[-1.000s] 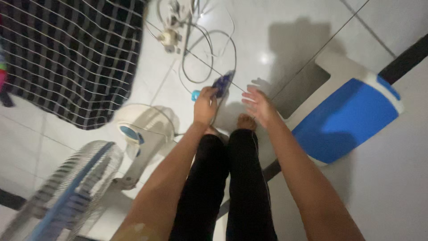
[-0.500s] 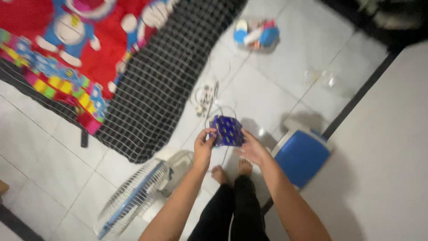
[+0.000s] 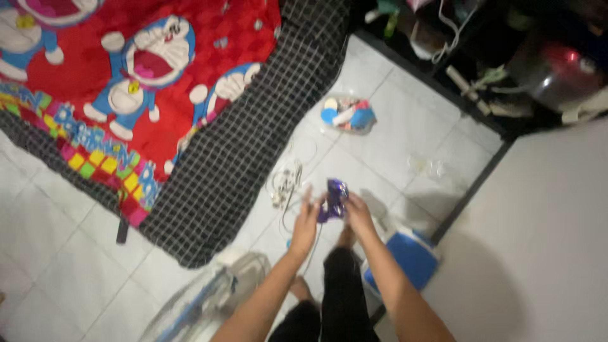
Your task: The person picks up a stack of folded towels and places them on a shelf, then gathers various loose toiletries from the floor into a small bin and places the bin on the vanity before rearranging bottles, a clock, and other items on the vanity surface.
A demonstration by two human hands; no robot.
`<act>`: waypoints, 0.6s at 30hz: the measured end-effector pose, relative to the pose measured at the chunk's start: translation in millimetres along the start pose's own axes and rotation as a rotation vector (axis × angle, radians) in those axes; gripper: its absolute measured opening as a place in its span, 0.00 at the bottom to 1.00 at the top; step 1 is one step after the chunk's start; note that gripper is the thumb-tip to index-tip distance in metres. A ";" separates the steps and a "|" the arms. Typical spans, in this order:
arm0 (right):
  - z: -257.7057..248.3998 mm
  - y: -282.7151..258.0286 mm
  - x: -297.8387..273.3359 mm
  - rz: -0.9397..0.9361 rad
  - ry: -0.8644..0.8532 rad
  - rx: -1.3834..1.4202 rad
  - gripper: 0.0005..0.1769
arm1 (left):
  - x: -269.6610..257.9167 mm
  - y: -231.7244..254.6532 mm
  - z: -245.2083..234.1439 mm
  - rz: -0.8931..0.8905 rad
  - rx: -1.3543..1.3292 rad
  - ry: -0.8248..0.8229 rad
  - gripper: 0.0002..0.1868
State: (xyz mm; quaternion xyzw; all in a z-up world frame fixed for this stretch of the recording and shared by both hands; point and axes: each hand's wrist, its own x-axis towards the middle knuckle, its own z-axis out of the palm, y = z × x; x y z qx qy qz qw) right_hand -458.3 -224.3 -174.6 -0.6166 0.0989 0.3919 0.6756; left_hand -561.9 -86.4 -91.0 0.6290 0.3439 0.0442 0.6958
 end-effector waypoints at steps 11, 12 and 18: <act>-59.9 -104.0 108.3 0.205 -0.024 0.175 0.18 | 156.1 8.0 82.2 -0.363 -0.587 -0.079 0.37; -65.6 -114.1 127.9 0.189 -0.002 0.117 0.18 | 174.9 15.1 84.3 -0.384 -0.572 -0.066 0.36; -78.3 -146.3 216.8 0.194 -0.040 -0.025 0.18 | 257.8 -6.4 66.3 -0.353 -0.322 0.003 0.29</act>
